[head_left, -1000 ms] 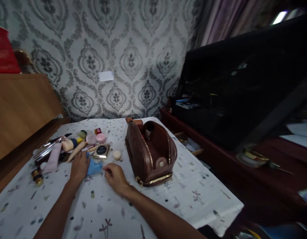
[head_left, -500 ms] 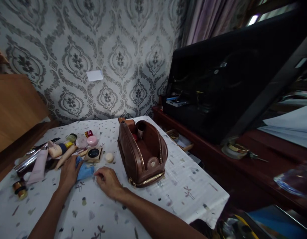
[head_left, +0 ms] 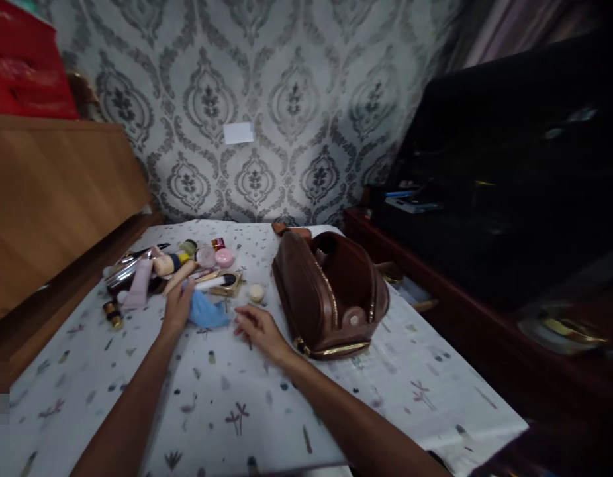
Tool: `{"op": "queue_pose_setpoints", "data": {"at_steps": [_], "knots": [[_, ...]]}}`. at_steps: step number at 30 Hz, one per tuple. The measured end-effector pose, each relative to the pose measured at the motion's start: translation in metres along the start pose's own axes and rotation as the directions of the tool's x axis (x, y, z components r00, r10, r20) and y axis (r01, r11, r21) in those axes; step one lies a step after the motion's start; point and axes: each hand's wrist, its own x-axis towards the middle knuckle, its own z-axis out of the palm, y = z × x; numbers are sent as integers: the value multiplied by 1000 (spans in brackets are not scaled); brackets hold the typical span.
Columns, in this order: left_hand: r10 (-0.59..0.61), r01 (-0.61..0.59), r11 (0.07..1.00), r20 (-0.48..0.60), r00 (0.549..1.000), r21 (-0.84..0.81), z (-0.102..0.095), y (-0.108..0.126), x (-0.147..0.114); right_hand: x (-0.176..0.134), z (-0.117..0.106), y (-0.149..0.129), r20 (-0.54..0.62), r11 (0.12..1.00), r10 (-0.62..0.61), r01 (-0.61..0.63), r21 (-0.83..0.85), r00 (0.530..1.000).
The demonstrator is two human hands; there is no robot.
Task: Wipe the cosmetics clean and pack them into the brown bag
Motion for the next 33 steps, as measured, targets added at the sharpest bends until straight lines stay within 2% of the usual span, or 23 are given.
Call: {"op": "queue_pose_setpoints", "data": {"at_steps": [3, 7, 11, 18, 20, 24, 28, 33], "knots": [[3, 4, 998, 114, 993, -60, 15, 8, -9, -3, 1, -5, -10, 994, 7, -6, 107, 1000], [66, -36, 992, 262, 963, -117, 32, 18, -25, -7, 3, -13, -79, 969, 30, -9, 248, 996], [106, -64, 987, 299, 948, -146, 39, 23, -34, -8, 1, -17, -160, 974, 34, 3, 225, 987], [68, -41, 990, 200, 978, -136, 33, 18, -42, -3, -6, -18, -262, 981, -2, 53, 188, 965], [90, -58, 988, 229, 969, -144, 30, 19, -45, -3, -6, -19, -271, 981, -12, 64, 182, 963], [146, -83, 978, 352, 925, -189, 28, 22, -48, -4, -5, -19, -253, 986, -35, 75, 150, 967], [82, 13, 979, 450, 889, -205, 28, 20, -46, -4, -4, -16, -214, 990, -36, 64, 126, 976], [-24, 135, 973, 496, 868, -189, 22, 21, -48, -2, -3, -12, -178, 991, -16, 39, 128, 984]]}}
